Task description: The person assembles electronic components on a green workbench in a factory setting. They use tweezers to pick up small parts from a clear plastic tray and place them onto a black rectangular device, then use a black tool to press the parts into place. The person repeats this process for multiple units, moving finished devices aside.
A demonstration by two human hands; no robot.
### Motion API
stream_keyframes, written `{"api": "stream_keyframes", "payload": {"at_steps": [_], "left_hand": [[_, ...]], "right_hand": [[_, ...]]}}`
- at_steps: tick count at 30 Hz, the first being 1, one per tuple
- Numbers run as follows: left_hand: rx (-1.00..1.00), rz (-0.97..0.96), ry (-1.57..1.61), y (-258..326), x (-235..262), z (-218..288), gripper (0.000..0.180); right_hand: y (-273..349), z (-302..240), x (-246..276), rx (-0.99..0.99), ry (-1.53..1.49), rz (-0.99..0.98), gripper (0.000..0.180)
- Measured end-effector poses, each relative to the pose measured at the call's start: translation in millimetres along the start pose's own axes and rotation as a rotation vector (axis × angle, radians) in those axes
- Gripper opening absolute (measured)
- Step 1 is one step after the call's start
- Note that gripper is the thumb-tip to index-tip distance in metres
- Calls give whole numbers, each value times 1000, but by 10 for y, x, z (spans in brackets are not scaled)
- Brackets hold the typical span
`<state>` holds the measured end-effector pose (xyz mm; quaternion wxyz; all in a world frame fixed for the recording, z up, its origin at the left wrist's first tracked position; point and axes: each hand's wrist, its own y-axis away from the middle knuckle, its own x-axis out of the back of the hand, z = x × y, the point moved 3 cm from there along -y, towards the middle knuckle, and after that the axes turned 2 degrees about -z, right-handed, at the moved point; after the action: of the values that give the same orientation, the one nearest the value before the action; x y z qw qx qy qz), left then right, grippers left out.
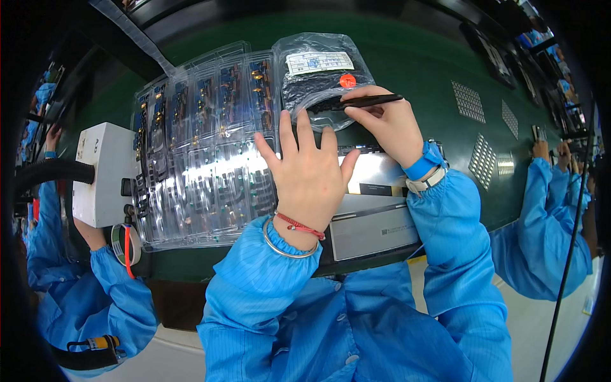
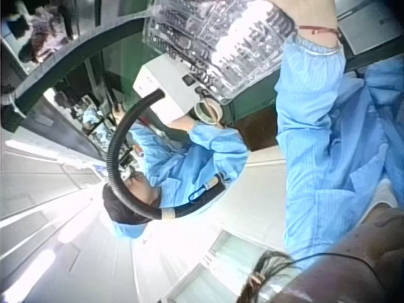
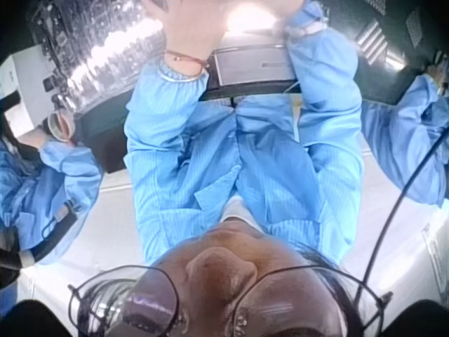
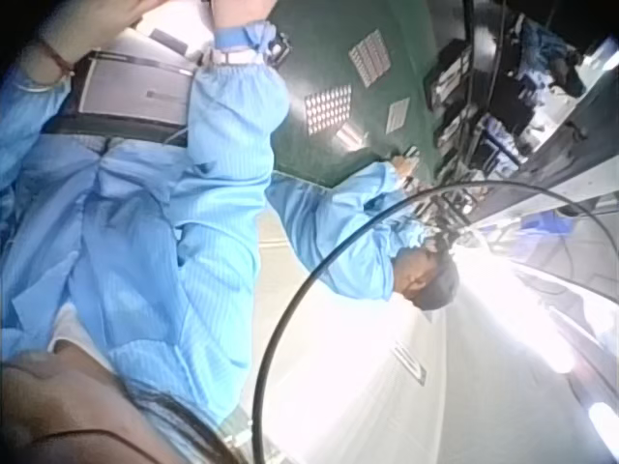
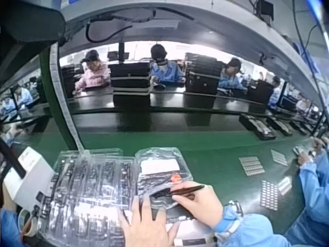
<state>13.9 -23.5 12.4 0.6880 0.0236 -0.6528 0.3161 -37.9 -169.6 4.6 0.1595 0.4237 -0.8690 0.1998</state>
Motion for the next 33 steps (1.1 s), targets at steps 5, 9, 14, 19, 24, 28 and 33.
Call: {"api": "stream_keyframes", "payload": {"at_steps": [5,9,14,19,24,28,33], "left_hand": [[-6,15,1,11,-4,14,38],[-5,-4,-8,29,-2,-1,39],[-8,-18,-55,25,-6,49,41],[-17,83,-17,88,301,43,38],[142,73,1274,376,806,77,51],[326,164,2512,681,915,115,62],[241,371,2507,966,1169,159,65]], "right_hand": [[14,-10,-1,25,42,-4,15],[39,-53,-1,29,32,11,15],[216,-172,175,46,-90,68,14],[696,-699,439,2,-316,49,16],[1397,-1198,432,50,-450,16,19],[1596,-1443,52,43,-641,-152,22],[1716,-1508,-230,82,-636,-211,21]]}}
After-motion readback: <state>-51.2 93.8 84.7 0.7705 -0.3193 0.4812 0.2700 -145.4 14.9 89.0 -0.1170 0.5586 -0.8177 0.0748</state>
